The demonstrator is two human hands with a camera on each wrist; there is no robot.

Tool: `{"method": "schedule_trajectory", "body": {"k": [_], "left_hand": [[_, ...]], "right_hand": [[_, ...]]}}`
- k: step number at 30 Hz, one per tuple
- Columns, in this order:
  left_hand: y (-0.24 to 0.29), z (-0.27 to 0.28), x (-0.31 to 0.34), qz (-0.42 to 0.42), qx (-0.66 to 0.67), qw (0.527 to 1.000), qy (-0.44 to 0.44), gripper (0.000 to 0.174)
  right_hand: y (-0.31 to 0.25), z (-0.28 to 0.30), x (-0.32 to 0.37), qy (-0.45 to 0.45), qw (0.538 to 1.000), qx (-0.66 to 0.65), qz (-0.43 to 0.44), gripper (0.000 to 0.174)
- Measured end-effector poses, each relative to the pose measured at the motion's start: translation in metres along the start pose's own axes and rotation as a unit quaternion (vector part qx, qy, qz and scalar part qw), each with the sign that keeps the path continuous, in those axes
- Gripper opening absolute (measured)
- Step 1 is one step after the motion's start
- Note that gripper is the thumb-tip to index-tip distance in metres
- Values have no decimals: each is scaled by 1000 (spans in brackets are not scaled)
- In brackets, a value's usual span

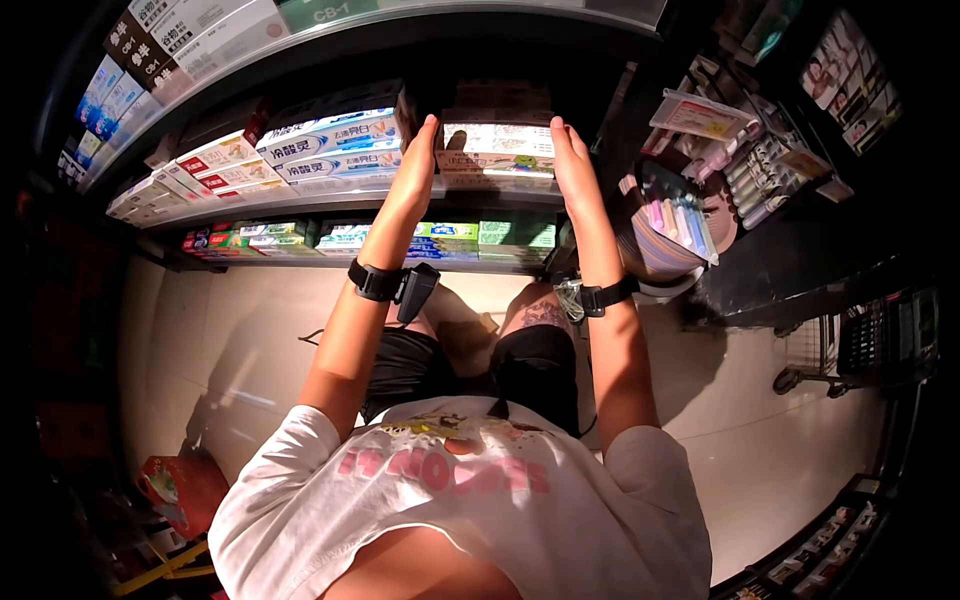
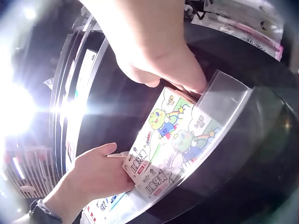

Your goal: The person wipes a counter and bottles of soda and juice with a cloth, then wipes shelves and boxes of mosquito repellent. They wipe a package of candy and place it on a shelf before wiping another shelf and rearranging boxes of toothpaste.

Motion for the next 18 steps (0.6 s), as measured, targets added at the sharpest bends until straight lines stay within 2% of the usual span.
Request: {"method": "schedule_trajectory", "body": {"k": [1, 13, 15, 18], "left_hand": [[0, 3, 0, 1, -15, 1000, 22, 54], [10, 8, 1, -9, -61, 997, 54, 50], [11, 8, 0, -41, -72, 995, 47, 48], [0, 8, -10, -31, -72, 997, 17, 46]], "right_hand": [[0, 1, -1, 5, 1000, 8, 2, 43], [0, 1, -6, -1, 999, 36, 6, 40], [-2, 3, -6, 3, 998, 59, 18, 40], [-4, 3, -5, 11, 996, 83, 41, 43]]}}
Point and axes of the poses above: each hand's wrist, its own x-axis away from the middle knuckle, its own z-axis out of the back of the hand, y = z × x, the point moved 10 cm from there along -x, towards the middle knuckle, and after that the axes turned 2 degrees about -x, right-handed, at the moved point
